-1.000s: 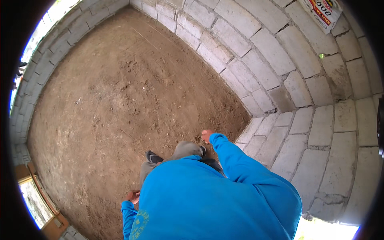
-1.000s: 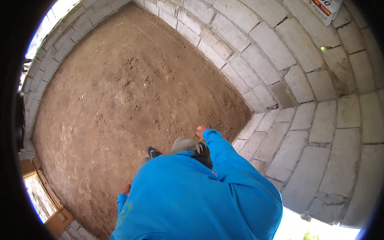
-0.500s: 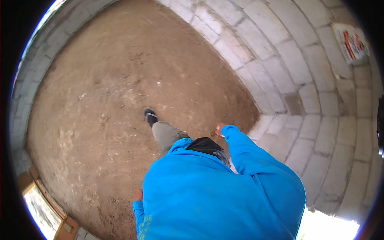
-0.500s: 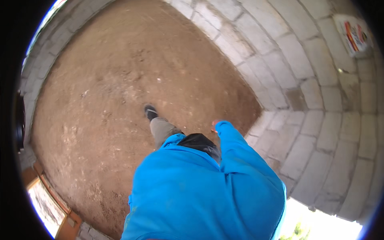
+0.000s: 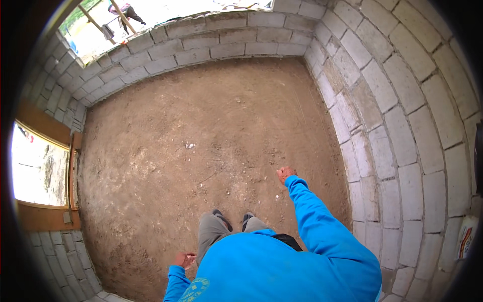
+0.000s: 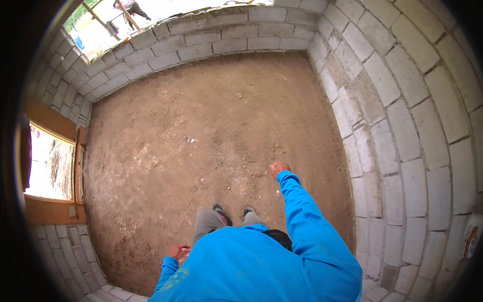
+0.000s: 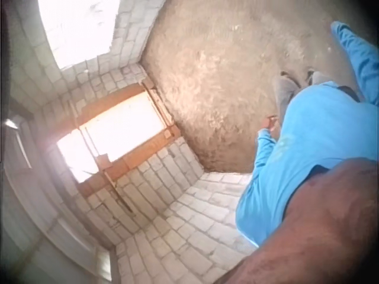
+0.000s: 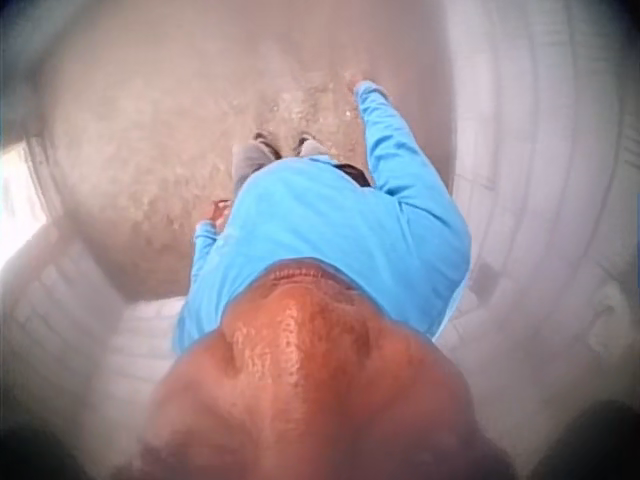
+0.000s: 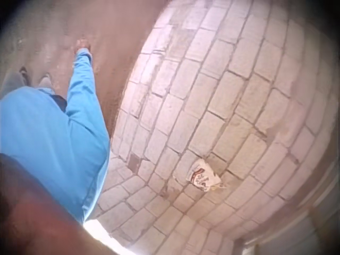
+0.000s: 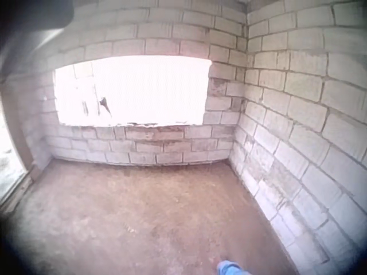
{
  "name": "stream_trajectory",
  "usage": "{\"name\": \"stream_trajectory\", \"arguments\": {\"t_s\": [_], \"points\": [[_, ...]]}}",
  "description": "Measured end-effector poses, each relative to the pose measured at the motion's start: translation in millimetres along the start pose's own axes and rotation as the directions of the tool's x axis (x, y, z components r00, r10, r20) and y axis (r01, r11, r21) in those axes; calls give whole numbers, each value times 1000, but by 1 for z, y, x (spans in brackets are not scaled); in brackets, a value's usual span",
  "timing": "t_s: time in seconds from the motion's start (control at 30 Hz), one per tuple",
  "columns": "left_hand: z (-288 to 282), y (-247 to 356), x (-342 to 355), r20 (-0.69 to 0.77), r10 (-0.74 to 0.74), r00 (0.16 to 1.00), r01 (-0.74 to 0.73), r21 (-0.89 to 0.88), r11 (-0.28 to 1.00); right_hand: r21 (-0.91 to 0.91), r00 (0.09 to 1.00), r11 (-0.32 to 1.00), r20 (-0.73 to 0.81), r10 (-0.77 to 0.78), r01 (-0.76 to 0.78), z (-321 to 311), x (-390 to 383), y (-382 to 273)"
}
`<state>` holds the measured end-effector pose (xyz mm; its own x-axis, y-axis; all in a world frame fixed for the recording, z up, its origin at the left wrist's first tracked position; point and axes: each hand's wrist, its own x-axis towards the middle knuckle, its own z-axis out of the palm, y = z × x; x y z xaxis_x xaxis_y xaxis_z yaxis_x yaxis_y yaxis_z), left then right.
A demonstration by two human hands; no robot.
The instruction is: The person applies cement to the floor of a construction site using a trowel and a wooden float.
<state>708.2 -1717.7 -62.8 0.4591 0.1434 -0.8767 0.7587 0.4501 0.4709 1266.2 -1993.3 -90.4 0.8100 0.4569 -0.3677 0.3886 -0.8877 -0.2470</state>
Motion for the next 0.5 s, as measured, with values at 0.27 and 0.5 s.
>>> {"name": "stream_trajectory", "arguments": {"t_s": [0.27,0.5], "points": [[-39,80,59,-28,180,983,-136,547,826,92,943,990,324,71,-106,3,69,-64],[-197,263,221,-97,-41,994,74,356,931,-305,671,952,712,204,35,71,61,23]]}}
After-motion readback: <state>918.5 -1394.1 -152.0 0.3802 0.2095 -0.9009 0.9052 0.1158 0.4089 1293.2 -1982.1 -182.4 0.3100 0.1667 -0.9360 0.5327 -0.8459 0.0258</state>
